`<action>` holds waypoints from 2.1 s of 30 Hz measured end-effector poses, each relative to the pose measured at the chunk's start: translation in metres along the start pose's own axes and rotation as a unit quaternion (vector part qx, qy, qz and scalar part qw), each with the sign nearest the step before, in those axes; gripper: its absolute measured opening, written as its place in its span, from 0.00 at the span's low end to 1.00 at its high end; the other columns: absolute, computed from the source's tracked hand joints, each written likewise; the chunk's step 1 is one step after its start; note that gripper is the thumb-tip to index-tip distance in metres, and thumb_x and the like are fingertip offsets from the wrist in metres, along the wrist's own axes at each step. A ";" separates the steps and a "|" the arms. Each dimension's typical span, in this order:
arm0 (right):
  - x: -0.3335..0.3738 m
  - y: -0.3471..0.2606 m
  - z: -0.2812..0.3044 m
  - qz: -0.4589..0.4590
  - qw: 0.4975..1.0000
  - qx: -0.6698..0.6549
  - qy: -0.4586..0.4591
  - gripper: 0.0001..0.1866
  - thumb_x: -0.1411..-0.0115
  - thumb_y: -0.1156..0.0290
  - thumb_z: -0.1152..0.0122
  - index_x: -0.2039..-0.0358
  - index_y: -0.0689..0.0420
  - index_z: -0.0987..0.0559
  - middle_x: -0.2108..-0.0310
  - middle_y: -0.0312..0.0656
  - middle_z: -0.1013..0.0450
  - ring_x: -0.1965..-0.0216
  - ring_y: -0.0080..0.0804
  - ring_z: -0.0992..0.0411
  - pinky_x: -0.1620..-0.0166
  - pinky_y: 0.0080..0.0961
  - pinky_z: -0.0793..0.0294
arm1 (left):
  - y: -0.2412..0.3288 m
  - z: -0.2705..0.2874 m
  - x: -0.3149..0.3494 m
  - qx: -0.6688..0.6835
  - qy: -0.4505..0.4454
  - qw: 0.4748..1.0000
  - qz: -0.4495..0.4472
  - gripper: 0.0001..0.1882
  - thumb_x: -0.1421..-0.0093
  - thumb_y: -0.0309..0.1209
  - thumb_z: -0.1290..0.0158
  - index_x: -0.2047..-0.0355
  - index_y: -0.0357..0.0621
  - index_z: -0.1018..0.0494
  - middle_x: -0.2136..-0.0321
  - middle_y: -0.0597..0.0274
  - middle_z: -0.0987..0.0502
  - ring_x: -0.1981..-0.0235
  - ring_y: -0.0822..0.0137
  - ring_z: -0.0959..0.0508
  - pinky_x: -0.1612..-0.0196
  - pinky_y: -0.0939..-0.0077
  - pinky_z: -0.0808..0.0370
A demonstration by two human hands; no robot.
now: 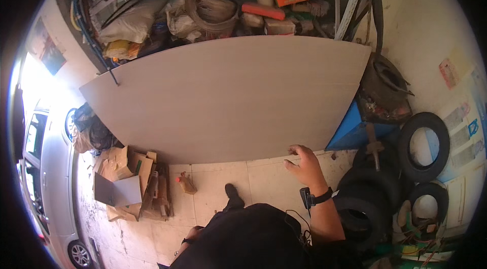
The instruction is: Assembling wood panels using a hammer and a saw.
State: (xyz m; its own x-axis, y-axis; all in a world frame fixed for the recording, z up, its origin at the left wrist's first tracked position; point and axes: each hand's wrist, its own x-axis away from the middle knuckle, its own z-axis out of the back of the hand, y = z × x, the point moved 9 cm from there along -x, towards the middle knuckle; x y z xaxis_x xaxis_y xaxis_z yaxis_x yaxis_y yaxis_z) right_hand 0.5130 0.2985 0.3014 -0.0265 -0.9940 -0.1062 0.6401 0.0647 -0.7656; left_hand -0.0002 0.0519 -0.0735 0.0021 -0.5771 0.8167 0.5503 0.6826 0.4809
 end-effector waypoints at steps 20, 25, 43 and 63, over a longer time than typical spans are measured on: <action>-0.221 -0.019 0.012 0.061 0.991 0.106 0.060 0.24 0.48 0.67 0.29 0.51 0.59 0.23 0.52 0.51 0.24 0.46 0.52 0.29 0.42 0.42 0.29 | 0.474 0.276 -0.118 0.065 0.180 0.902 -0.387 0.15 0.35 0.30 0.44 0.50 0.37 0.26 0.62 0.59 0.20 0.60 0.69 0.22 0.53 0.73 0.26; -0.342 -0.043 0.041 0.148 0.977 0.137 0.068 0.27 0.50 0.67 0.28 0.48 0.57 0.24 0.49 0.50 0.26 0.44 0.51 0.30 0.41 0.43 0.31 | 0.639 0.287 -0.035 -0.004 0.304 0.831 -0.466 0.20 0.39 0.31 0.41 0.47 0.40 0.27 0.51 0.50 0.24 0.49 0.55 0.25 0.46 0.61 0.28; -0.526 0.009 0.014 0.142 0.939 0.313 -0.021 0.29 0.62 0.46 0.22 0.69 0.57 0.20 0.69 0.48 0.22 0.64 0.49 0.22 0.61 0.42 0.25 | 0.798 0.338 -0.086 -0.333 0.530 0.676 -0.388 0.41 0.55 0.53 0.30 0.49 0.39 0.30 0.53 0.44 0.30 0.44 0.39 0.35 0.34 0.43 0.43; -0.534 0.015 -0.007 0.057 0.909 0.405 -0.077 0.37 0.53 0.49 0.25 0.47 0.60 0.23 0.50 0.54 0.23 0.48 0.54 0.25 0.48 0.41 0.26 | 0.469 0.202 -0.141 -0.092 0.278 0.947 -0.134 0.39 0.43 0.42 0.38 0.34 0.43 0.38 0.41 0.42 0.29 0.39 0.41 0.31 0.38 0.53 0.32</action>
State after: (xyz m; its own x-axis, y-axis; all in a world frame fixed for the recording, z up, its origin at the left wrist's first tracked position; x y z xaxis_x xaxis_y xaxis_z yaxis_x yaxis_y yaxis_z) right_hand 0.5316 0.8306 0.3425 0.1430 -0.9896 -0.0166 0.9892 0.1434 -0.0312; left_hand 0.0892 0.5442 0.1009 0.2533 -0.9000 0.3547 0.7293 0.4186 0.5412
